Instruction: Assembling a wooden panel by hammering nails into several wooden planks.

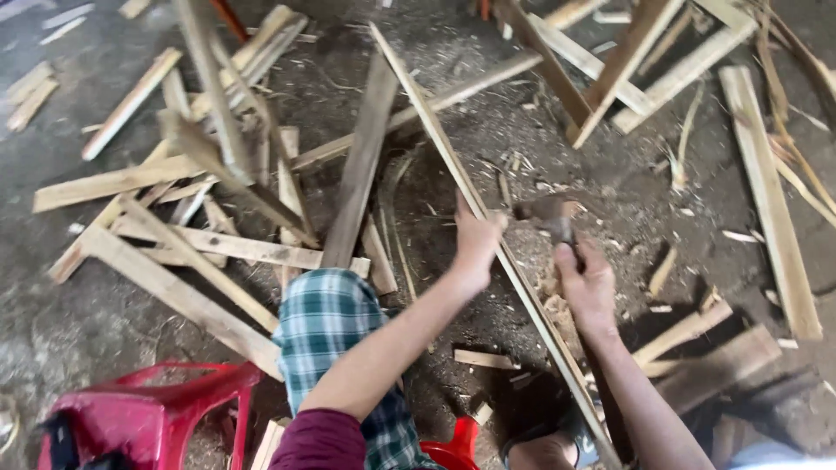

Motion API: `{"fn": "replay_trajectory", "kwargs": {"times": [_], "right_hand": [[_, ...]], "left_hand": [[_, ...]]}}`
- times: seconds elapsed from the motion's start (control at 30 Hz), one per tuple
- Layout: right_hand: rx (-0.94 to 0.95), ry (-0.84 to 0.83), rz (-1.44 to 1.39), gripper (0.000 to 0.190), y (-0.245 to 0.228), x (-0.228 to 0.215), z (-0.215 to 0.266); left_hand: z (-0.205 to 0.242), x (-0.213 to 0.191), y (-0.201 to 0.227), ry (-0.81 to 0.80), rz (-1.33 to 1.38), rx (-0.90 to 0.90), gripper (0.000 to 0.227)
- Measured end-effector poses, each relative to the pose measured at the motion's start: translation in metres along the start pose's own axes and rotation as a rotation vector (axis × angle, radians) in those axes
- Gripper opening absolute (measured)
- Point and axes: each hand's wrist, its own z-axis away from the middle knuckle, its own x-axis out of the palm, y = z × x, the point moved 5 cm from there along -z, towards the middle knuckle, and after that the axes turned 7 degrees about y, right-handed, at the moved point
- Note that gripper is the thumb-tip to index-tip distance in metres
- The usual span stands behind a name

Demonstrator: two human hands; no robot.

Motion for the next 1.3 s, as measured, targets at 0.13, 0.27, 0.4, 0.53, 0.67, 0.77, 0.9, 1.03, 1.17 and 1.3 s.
{"fn": "replay_trajectory", "kwargs": {"times": [0.13, 0.27, 0.4, 0.53, 0.67, 0.77, 0.9, 1.03, 1.17, 1.3], "right_hand": [[0.053, 0.039, -0.098, 0.016, 0.014, 0.000, -0.005], [0.042, -0.016, -0.147, 0.026, 0.048, 0.004, -0.018], [0.053, -0.084, -0.137, 0.032, 0.064, 0.017, -0.015], [0.029, -0.095, -0.089, 0.019, 0.039, 0.024, 0.003], [0.088, -0.109, -0.041, 0.037, 0.025, 0.029, 0.013], [0.115, -0.126, -0.116, 0.038, 0.038, 0.036, 0.015], [0.111, -0.168, -0.255, 0.032, 0.028, 0.039, 0.022], [0.135, -0.165, -0.254, 0.034, 0.034, 0.040, 0.025], [0.123, -0.153, -0.242, 0.037, 0.032, 0.030, 0.025], [0.119, -0.098, -0.183, 0.041, 0.024, 0.017, 0.024]], "left_hand": [[-0.003, -0.018, -0.013, 0.071, -0.144, -0.100, 0.082], [0.000, -0.036, -0.003, 0.026, -0.293, -0.109, 0.078], [-0.021, -0.032, -0.044, 0.014, -0.375, -0.139, 0.078], [-0.008, -0.056, -0.027, -0.032, -0.513, -0.109, 0.065], [0.009, -0.084, -0.009, -0.039, -0.434, -0.113, 0.071], [0.023, -0.092, 0.003, -0.056, -0.337, -0.143, 0.066], [-0.043, -0.096, -0.065, -0.055, -0.196, -0.159, 0.060], [-0.020, -0.071, -0.031, -0.121, -0.208, -0.083, 0.061], [-0.046, -0.051, -0.010, -0.223, -0.336, 0.098, 0.064], [-0.089, -0.038, -0.044, -0.274, -0.421, 0.110, 0.069]]}}
